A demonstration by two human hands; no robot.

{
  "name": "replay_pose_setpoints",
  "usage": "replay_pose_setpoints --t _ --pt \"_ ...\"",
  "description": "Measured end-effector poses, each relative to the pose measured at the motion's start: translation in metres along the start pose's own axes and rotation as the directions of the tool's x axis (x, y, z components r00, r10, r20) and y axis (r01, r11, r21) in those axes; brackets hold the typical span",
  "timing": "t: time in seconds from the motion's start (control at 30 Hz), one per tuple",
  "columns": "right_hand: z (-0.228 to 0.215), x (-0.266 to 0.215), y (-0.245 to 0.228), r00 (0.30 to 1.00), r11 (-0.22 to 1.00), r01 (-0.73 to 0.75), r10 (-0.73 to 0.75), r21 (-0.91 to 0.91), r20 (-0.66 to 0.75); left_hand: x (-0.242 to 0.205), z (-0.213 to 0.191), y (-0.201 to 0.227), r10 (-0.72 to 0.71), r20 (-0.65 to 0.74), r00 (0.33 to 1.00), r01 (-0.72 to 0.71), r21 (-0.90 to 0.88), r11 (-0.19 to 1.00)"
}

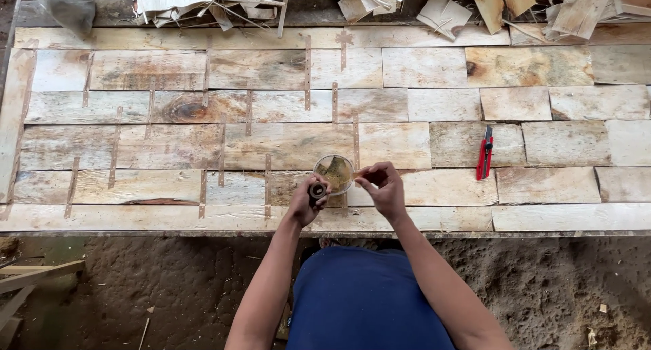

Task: The person repeatedly picks up small wooden strips, applies a paste-like substance from a container to the ends, and places them into gaps between larger wooden planks on a workbench. The person continues this process for several strips, filling gaps in the plank assembly.

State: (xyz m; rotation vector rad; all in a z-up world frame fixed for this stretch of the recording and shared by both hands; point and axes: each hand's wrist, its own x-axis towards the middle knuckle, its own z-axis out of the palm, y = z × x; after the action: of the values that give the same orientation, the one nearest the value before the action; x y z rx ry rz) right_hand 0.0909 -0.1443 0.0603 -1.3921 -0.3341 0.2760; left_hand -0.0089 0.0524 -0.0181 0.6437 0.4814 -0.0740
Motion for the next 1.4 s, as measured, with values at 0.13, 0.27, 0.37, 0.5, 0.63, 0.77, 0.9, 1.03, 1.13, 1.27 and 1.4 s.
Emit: replay_pose_setpoints --t 0.13,0.27,0.37,0.5,0.63,0.77,0.9,1.03,1.13,1.27,1.4 --pt "-0.001 -0.003 0.004 0.998 1.000 -0.018 0.017 -0.002 -0.065 -0.002 -0.012 0.000 0.005 0.000 1.000 -0.005 -0.035 0.999" --pt "0.000 -0.007 0.007 0.993 0.997 -0.017 0.009 -0.072 -0.117 -0.003 -0.019 -0.002 0.013 0.024 1.000 -0.010 -0.104 0.994" --pt "-0.003 -0.010 0.013 0.988 0.994 -0.024 0.008 -0.105 -0.152 -0.005 -0.021 0.000 0.022 0.055 0.998 -0.014 -0.143 0.990" --pt "-0.003 -0.012 0.014 0.983 0.988 -0.045 0.017 -0.149 -0.185 -0.006 -0.020 0.006 0.008 0.089 0.996 0.010 -0.195 0.981" --pt "-0.004 -0.014 0.016 0.978 0.978 -0.060 0.017 -0.202 -0.206 -0.006 -0.025 0.007 -0.001 0.115 0.993 0.027 -0.225 0.974" --pt "-0.007 -0.013 0.021 0.968 0.971 -0.088 0.031 -0.223 -0.249 -0.002 -0.029 0.007 0.021 0.122 0.992 0.006 -0.213 0.977" --pt "-0.007 -0.012 0.025 0.955 0.977 -0.120 0.066 -0.174 -0.290 0.008 -0.048 0.000 0.126 -0.057 0.990 -0.123 0.055 0.991" --pt "-0.011 -0.009 0.028 0.945 0.978 -0.127 0.068 -0.166 -0.319 0.008 -0.079 0.000 0.282 -0.185 0.941 -0.141 0.545 0.826" --pt "-0.012 -0.005 0.030 0.914 0.974 -0.201 0.149 -0.102 -0.378 0.014 -0.112 -0.004 0.522 -0.157 0.838 -0.031 0.942 0.333" --pt "-0.014 0.000 0.044 0.893 0.953 -0.284 0.222 -0.106 -0.391 0.008 -0.134 -0.004 0.595 -0.020 0.803 0.028 1.000 -0.006" --pt "0.008 0.014 0.042 0.905 0.951 -0.302 0.264 -0.068 -0.334 0.001 -0.134 0.005 0.591 0.057 0.805 0.026 0.991 -0.131"
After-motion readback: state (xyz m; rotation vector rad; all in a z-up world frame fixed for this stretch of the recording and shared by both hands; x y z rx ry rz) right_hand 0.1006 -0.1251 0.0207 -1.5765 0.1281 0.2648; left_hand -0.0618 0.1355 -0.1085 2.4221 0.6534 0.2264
